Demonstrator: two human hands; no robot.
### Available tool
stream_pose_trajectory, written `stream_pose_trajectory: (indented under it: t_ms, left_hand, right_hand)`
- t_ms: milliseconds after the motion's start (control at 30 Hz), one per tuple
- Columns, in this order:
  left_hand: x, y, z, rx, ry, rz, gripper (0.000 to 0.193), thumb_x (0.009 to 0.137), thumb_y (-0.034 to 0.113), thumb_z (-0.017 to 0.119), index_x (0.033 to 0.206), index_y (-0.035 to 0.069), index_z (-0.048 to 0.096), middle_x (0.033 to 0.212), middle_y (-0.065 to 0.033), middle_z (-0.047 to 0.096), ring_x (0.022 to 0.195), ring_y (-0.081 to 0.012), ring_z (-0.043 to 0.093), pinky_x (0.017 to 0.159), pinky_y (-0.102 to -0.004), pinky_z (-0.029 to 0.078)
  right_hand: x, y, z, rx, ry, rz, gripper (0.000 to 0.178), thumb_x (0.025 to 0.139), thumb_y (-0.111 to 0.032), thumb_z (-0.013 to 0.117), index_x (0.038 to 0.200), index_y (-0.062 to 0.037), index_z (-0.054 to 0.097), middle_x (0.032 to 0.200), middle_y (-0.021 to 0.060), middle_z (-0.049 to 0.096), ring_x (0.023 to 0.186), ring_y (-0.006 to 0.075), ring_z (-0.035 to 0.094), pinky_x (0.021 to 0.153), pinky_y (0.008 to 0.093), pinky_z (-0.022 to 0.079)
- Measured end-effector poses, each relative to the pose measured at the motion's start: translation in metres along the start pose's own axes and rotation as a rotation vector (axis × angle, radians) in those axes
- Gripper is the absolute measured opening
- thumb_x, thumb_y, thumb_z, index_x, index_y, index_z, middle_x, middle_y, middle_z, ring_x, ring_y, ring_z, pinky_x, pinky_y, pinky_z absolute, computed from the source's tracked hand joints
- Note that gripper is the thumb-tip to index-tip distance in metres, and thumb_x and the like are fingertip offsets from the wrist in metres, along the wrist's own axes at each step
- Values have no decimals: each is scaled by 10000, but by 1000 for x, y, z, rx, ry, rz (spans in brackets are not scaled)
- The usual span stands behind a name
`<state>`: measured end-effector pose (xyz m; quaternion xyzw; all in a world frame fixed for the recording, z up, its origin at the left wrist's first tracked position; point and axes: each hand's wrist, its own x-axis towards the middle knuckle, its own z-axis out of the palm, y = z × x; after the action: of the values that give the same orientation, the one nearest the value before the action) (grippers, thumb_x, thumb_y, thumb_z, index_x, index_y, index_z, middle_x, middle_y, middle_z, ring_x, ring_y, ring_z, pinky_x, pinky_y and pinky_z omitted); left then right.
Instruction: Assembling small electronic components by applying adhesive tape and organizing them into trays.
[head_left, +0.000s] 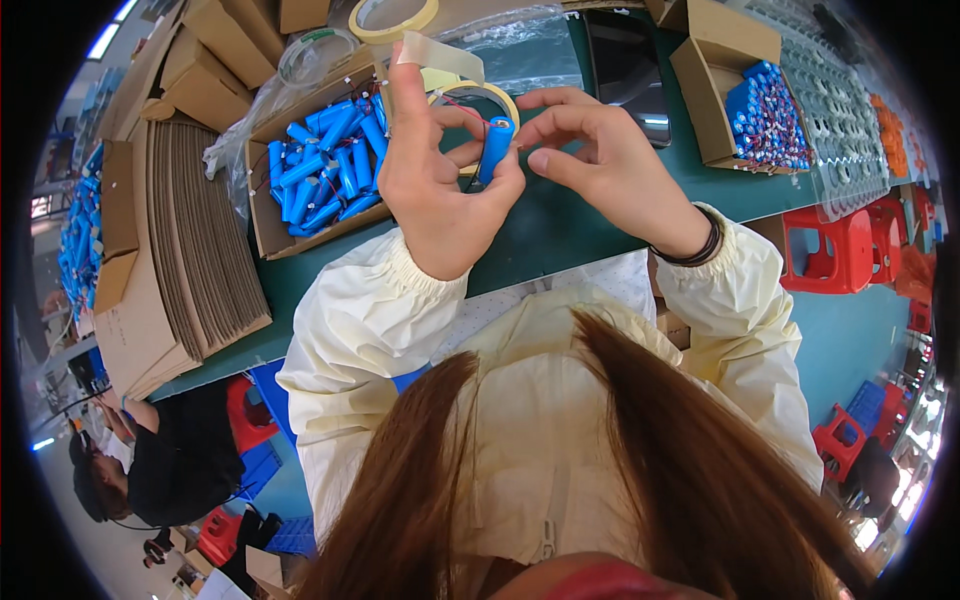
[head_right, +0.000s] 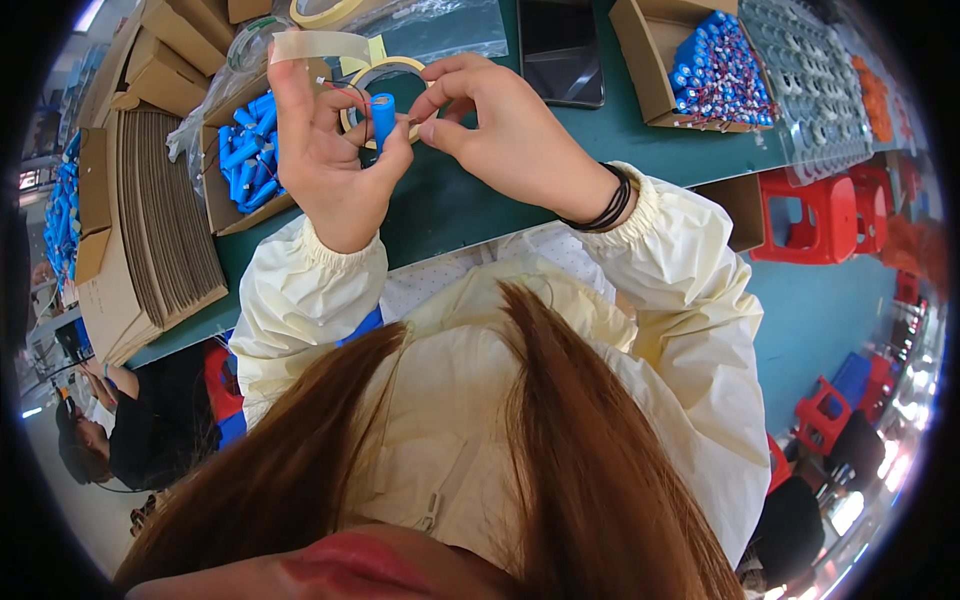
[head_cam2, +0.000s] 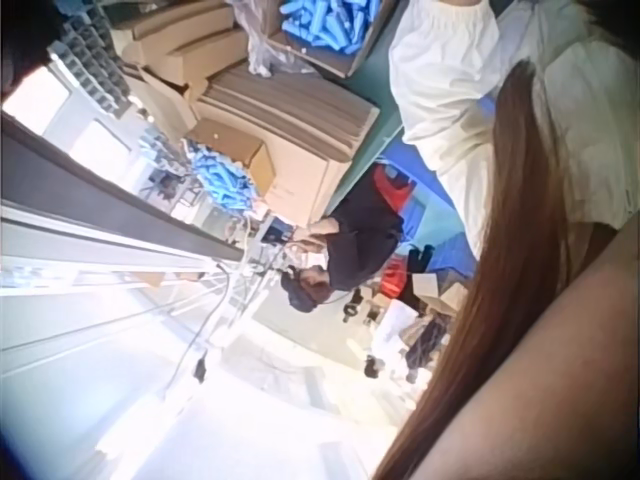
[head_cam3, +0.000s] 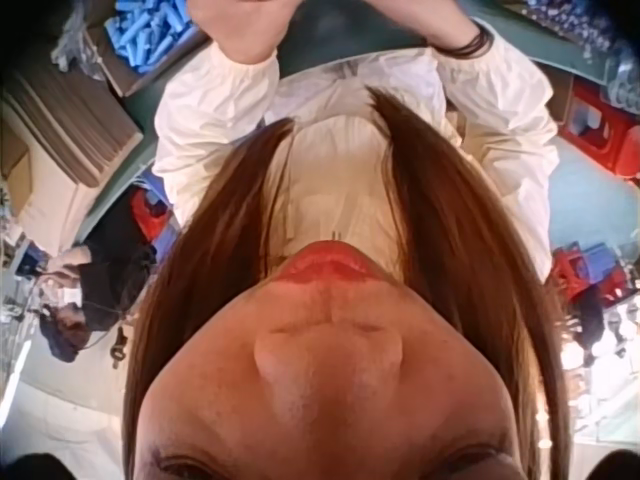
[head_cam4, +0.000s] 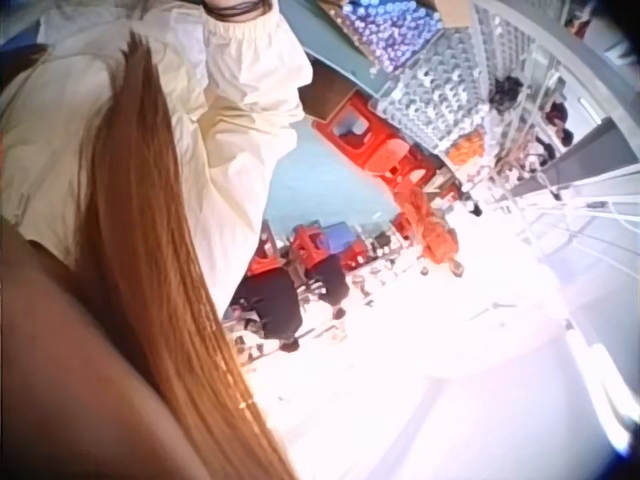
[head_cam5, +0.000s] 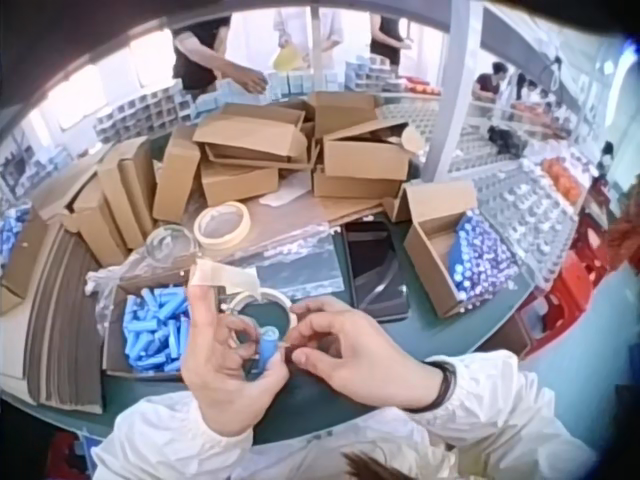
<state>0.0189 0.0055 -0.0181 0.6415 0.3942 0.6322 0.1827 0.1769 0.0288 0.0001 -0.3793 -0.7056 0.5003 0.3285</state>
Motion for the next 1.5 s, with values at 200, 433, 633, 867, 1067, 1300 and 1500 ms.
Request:
stream_pose_trajectory:
  t_ms: [200,433,633,867,1067,1300,1500]
  left_hand:
    - [1,0,-4,-72,-7,-23,905,583,-154,622,1373,-43,193,1387,-172,260,836,-162,531,636,-254,548]
    - [5,6,-9,-301,-5,-55,963,611,-157,619,1407,18,106,1448,-164,155,934,-176,491,694,-275,539]
    - [6,6,-7,-491,-3,-275,958,653,-138,633,1418,52,87,1459,-162,126,1029,-181,453,720,-294,536]
    - [4,8,-6,-605,39,-340,956,655,-133,639,1418,54,94,1454,-158,141,1030,-178,445,717,-296,538]
    - [3,9,-7,-513,-34,-242,973,652,-135,639,1420,62,76,1454,-154,147,1021,-212,474,689,-288,539]
    - [28,-28,22,-737,-143,670,1029,688,-182,579,1420,106,-84,1391,-178,286,889,-169,536,672,-230,491]
    - [23,-20,10,-736,-172,511,1040,684,-183,582,1417,113,-94,1396,-173,264,910,-178,528,679,-233,494]
  right_hand:
    - [-4,-9,-4,394,-119,225,324,789,-151,612,1060,20,560,1218,72,467,841,95,530,699,242,436]
    - [-11,-1,0,567,18,199,355,786,-146,633,1090,9,536,1138,67,507,867,96,513,736,232,423]
    - [-14,7,23,415,273,-89,188,752,-18,658,924,24,593,1140,95,493,887,113,508,743,246,437]
    - [-11,6,28,342,327,-200,106,765,-12,645,851,29,597,1163,116,468,892,117,511,744,245,433]
    - [-13,2,20,401,256,-230,111,801,-92,601,795,16,574,1126,103,499,859,104,511,707,225,442]
    - [-29,-37,-16,281,-18,-86,210,728,-229,560,674,-44,477,1312,226,352,1109,205,382,903,337,334]
    - [-24,-52,-36,10,-146,-96,188,754,-215,551,699,-42,502,1277,231,412,1212,240,331,998,359,209]
